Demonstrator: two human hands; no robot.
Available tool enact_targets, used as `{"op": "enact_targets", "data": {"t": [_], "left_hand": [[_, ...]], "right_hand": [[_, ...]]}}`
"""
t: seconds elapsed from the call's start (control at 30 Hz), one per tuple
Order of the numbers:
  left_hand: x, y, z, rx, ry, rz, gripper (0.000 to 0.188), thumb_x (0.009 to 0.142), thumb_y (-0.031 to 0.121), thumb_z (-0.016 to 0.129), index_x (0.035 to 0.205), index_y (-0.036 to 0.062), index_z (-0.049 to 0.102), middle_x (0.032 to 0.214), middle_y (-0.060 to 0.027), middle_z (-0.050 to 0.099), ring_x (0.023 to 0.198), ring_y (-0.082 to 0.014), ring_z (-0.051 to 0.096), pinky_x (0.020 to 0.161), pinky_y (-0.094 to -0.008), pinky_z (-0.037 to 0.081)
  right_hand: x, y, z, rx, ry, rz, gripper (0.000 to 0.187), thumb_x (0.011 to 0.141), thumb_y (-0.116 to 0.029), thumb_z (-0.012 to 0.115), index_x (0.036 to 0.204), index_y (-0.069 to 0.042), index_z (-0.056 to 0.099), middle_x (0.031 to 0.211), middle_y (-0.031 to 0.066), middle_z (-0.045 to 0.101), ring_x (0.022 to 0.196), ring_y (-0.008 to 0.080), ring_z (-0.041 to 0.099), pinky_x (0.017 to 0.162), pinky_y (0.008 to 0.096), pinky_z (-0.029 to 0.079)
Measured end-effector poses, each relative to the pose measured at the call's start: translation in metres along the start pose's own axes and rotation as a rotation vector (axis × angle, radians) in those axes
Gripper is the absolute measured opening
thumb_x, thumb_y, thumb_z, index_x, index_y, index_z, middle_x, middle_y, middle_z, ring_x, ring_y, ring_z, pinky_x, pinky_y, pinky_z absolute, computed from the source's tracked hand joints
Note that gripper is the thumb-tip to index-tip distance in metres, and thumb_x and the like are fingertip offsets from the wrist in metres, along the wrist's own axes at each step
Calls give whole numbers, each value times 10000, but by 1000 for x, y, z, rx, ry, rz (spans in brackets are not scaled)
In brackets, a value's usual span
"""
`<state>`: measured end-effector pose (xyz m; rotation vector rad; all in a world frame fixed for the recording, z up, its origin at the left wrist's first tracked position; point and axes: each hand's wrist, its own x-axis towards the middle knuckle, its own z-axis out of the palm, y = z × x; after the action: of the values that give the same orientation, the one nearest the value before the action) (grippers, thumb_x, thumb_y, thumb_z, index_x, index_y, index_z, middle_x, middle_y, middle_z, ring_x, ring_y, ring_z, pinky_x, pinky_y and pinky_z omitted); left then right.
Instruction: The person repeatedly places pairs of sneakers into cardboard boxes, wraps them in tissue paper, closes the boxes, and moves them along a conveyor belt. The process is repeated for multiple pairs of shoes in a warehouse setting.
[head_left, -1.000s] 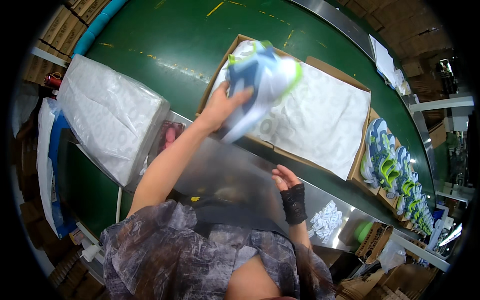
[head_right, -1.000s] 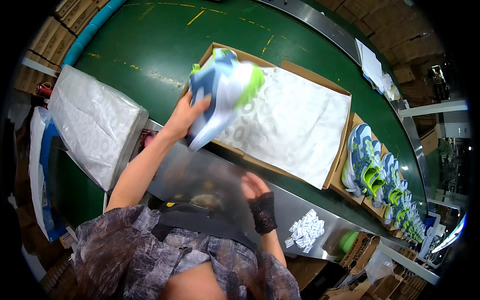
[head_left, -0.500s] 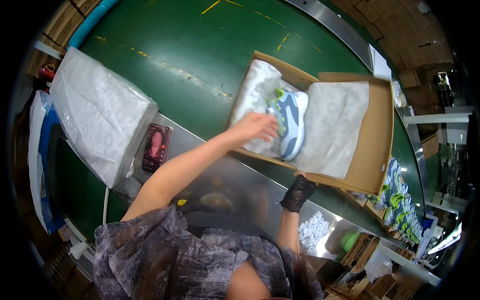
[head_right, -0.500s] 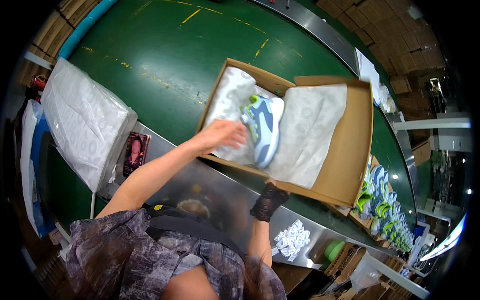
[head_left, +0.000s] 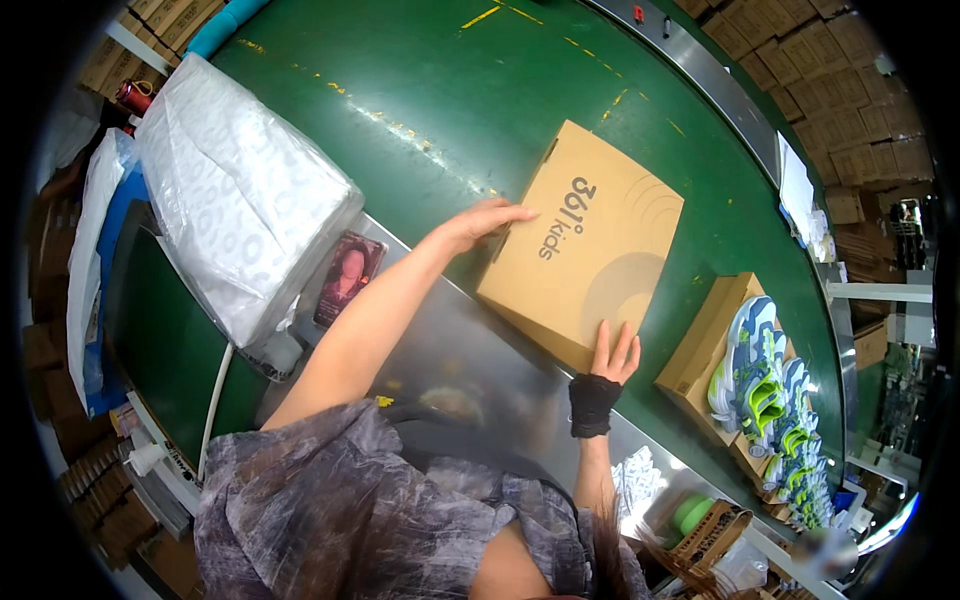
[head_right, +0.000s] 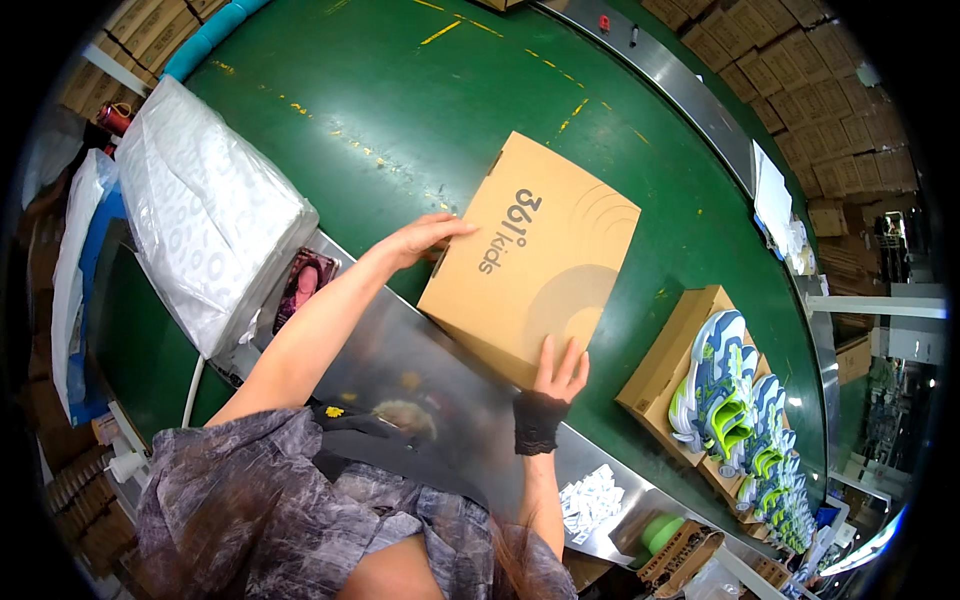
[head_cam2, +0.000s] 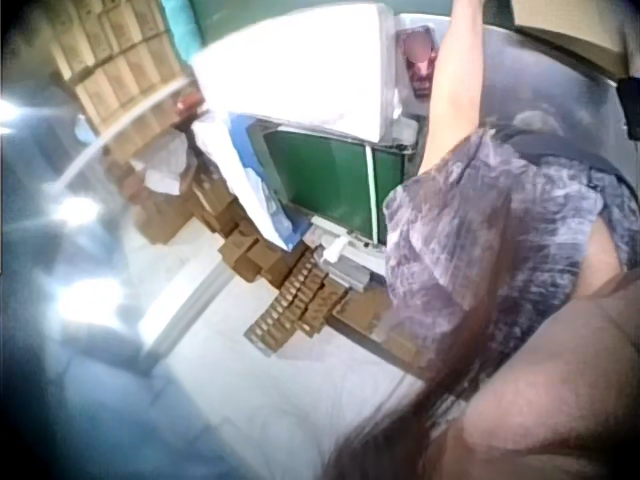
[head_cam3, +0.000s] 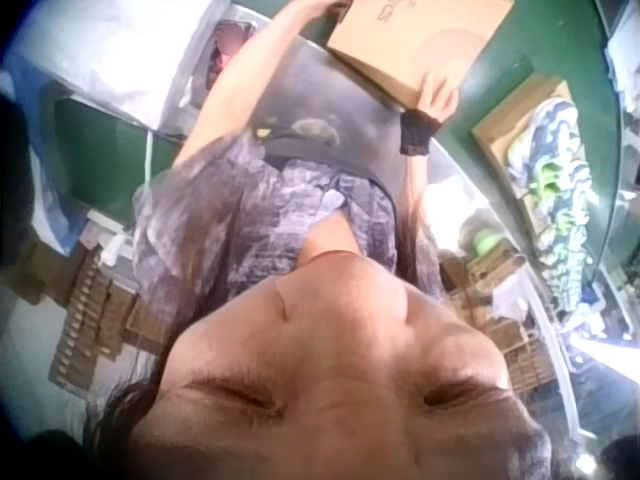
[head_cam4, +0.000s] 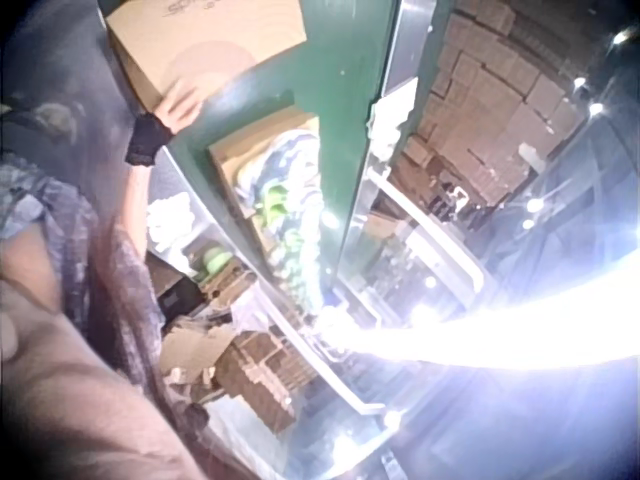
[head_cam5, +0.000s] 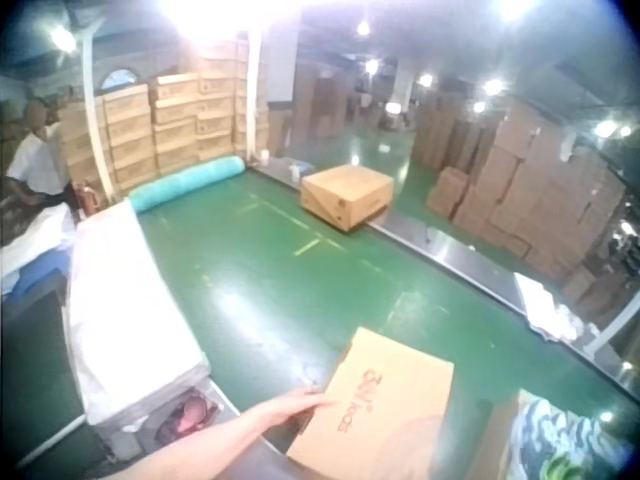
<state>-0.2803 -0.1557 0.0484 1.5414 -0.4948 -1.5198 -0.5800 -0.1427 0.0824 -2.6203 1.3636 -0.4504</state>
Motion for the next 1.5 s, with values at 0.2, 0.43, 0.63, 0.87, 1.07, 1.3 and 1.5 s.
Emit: {"op": "enact_targets", "data": {"t": [0.2, 0.43, 0.63, 0.87, 1.07, 1.3, 1.5], "left_hand": [[-51, 11, 17, -518, -261, 53, 570, 799, 442, 493, 1171, 11, 485, 1053, -116, 587, 901, -196, 592, 771, -331, 481], [-205, -5, 1, -666, 231, 70, 501, 785, 439, 483, 1089, 44, 531, 956, -91, 594, 755, -177, 598, 634, -284, 496], [-335, -57, -99, -795, 431, 860, 421, 891, 400, 362, 1140, 82, 483, 1087, -96, 559, 947, -228, 571, 787, -362, 495], [-425, -113, -149, -1604, 1111, 765, 961, 696, 505, 583, 1407, 194, 15, 1427, -207, 95, 1279, -454, 175, 996, -632, 158], [-375, -167, -131, -1550, 976, 510, 895, 710, 284, 675, 1377, 81, 114, 1286, -241, 349, 1140, -359, 414, 886, -529, 364], [-295, -132, -91, -1253, 684, 347, 558, 771, 272, 627, 1183, 0, 366, 1109, -155, 488, 977, -267, 511, 790, -413, 432], [-246, -82, 2, -809, 373, 193, 346, 812, 330, 565, 1037, 73, 515, 928, -54, 571, 828, -188, 546, 718, -355, 448]], "right_hand": [[11, -34, -94, -113, -119, -175, 673, 577, 21, 533, 1232, -118, 472, 1351, 172, 324, 1212, 391, 297, 988, 470, 261], [2, -111, -214, 1160, -440, -839, 161, 771, -174, 667, 785, -24, 609, 724, 109, 630, 697, 223, 637, 597, 322, 398], [-2, -135, -241, 1176, -405, -1354, 316, 688, -176, 646, 931, 20, 595, 1081, 141, 568, 994, 266, 536, 807, 439, 382], [-16, -111, -212, 1146, -428, -1149, 128, 802, -137, 561, 818, -23, 616, 762, 84, 625, 693, 212, 613, 683, 338, 450], [-20, 82, -143, -189, -17, -335, 397, 656, -274, 668, 1013, -136, 562, 1097, 93, 534, 1030, 234, 496, 831, 463, 343], [-5, 199, -200, -206, -139, 288, 460, 697, -447, 655, 1072, -222, 512, 1039, 154, 542, 1055, 331, 485, 926, 615, 199], [5, 207, -186, -410, -229, 387, 634, 700, -562, 591, 1241, -268, 443, 1059, 206, 560, 1060, 341, 507, 914, 626, 234]]}}
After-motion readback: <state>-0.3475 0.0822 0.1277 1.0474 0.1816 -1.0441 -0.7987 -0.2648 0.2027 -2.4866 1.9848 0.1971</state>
